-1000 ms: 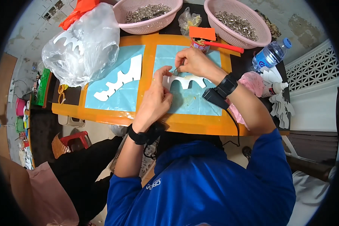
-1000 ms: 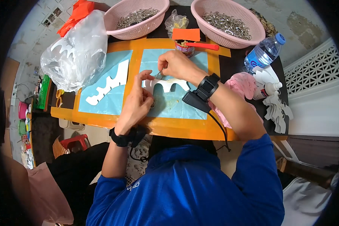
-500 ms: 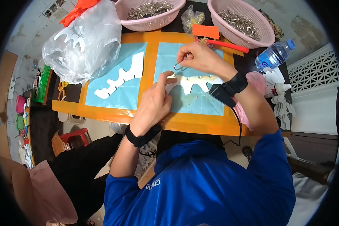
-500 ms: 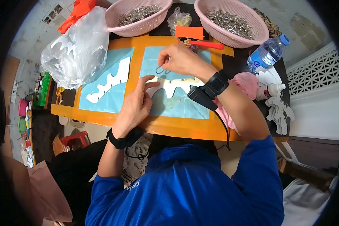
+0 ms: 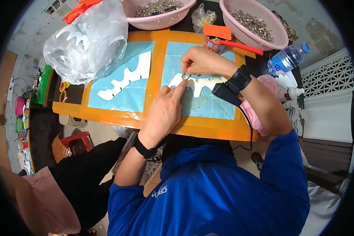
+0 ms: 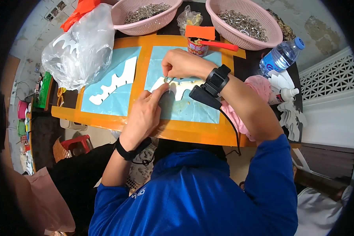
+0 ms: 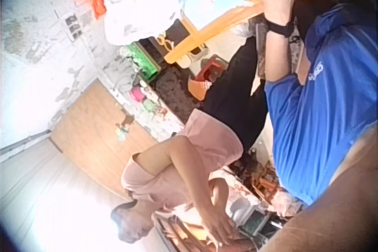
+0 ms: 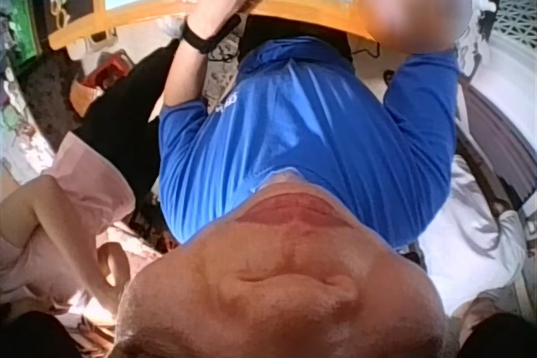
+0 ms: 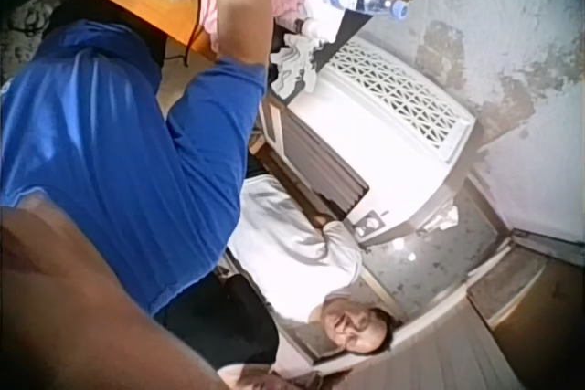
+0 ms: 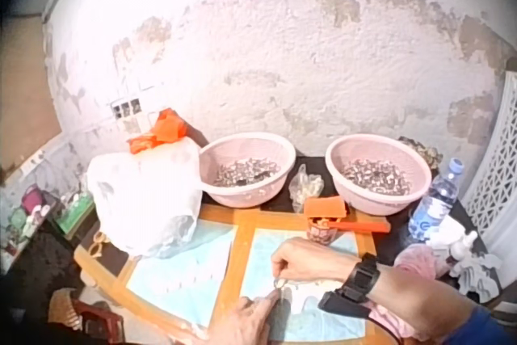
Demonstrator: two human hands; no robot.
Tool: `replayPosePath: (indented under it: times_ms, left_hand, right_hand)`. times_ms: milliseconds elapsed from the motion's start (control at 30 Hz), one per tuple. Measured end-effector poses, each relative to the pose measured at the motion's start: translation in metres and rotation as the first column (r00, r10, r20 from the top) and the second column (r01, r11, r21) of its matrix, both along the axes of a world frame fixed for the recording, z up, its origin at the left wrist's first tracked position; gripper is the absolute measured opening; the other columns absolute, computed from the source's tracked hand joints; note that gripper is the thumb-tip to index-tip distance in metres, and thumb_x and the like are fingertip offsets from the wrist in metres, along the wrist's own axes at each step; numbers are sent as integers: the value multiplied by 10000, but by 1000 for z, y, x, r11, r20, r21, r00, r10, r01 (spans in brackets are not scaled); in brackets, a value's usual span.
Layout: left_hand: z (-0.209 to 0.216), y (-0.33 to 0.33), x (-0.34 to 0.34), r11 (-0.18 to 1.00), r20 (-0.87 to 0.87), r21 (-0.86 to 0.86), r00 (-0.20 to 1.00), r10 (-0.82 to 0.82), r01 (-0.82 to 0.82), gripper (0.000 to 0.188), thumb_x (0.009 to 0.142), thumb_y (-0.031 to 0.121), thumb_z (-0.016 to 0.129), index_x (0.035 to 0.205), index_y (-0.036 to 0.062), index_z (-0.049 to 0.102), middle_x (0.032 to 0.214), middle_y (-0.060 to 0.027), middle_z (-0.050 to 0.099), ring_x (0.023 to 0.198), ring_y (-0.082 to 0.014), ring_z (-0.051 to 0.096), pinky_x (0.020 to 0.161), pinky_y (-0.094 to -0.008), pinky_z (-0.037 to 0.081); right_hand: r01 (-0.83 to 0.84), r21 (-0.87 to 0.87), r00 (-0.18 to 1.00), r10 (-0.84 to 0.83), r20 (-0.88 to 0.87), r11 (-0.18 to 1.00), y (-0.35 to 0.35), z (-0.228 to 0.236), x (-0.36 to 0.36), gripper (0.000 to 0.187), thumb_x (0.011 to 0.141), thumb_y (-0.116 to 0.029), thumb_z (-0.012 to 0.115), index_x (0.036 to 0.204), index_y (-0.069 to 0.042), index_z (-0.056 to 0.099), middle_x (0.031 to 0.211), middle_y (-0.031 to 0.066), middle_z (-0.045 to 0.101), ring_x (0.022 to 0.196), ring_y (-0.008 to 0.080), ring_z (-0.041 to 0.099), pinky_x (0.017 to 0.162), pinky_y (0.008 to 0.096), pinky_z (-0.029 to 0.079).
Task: The recorder applies glue to a white shoe component and then carefully places small decorative eyelets onto it.
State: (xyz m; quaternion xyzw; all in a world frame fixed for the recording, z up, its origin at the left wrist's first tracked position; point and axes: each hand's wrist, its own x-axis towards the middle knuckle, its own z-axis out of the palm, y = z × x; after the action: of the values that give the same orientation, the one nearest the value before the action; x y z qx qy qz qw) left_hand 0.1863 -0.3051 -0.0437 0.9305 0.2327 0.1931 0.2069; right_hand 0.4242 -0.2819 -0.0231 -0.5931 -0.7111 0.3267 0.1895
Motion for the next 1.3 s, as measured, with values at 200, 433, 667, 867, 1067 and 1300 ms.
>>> replayPosePath:
  times_ms: [200, 433, 667, 867, 1067, 1300]
  left_hand:
    - [-3, -8, -5, 985, -21, 165, 998, -55, 57, 639, 800, -58, 563, 1433, -6, 504, 1174, -182, 691, 1000, -345, 615, 877, -412, 551]
    - [-2, -18, -5, 995, 65, 91, 998, 22, -28, 575, 770, -104, 550, 1335, 1, 574, 1250, -158, 669, 1004, -349, 599, 895, -409, 529]
    - [0, -18, 1, 997, 35, 24, 997, 74, -75, 465, 777, -120, 534, 1218, 13, 598, 1199, -147, 651, 1033, -374, 561, 899, -437, 506]
    - [-15, -10, -1, 999, 125, 41, 992, 15, -20, 440, 777, -137, 533, 1182, 20, 602, 1243, -140, 617, 1042, -370, 568, 912, -433, 506]
    - [-11, -8, -3, 992, 191, -118, 980, 55, -33, 421, 809, -145, 506, 1185, 21, 597, 1247, -154, 612, 1042, -374, 599, 907, -433, 513]
    - [-15, -6, -3, 1000, 175, 24, 985, 4, -8, 482, 773, -126, 535, 1231, 15, 582, 1292, -146, 611, 1052, -369, 584, 918, -432, 513]
  right_hand:
    - [-15, -29, 1000, 15, -8, 999, 1, -2, -2, 71, 796, -24, 692, 827, 30, 728, 707, 123, 705, 638, 176, 686, 593, 322, 525]
    - [-86, 115, 994, 77, 79, 990, 1, -4, -4, 74, 786, -26, 679, 816, 18, 730, 728, 150, 701, 678, 262, 683, 621, 371, 517]
    - [-96, 156, 993, 84, 80, 983, 0, -5, -4, 70, 780, -17, 679, 814, 11, 734, 723, 156, 695, 676, 267, 686, 615, 375, 511]
    - [-95, 132, 993, 85, 76, 987, -1, -2, -6, 94, 765, 10, 670, 826, 11, 742, 762, 163, 711, 716, 274, 701, 650, 375, 530]
    - [-103, 161, 993, 91, 81, 982, -1, -4, -7, 75, 779, -3, 679, 819, 6, 742, 746, 168, 702, 694, 279, 698, 630, 377, 523]
    - [-141, 209, 984, 113, 141, 968, -1, -1, -9, 61, 779, -9, 683, 813, 1, 732, 745, 166, 695, 701, 304, 688, 636, 394, 521]
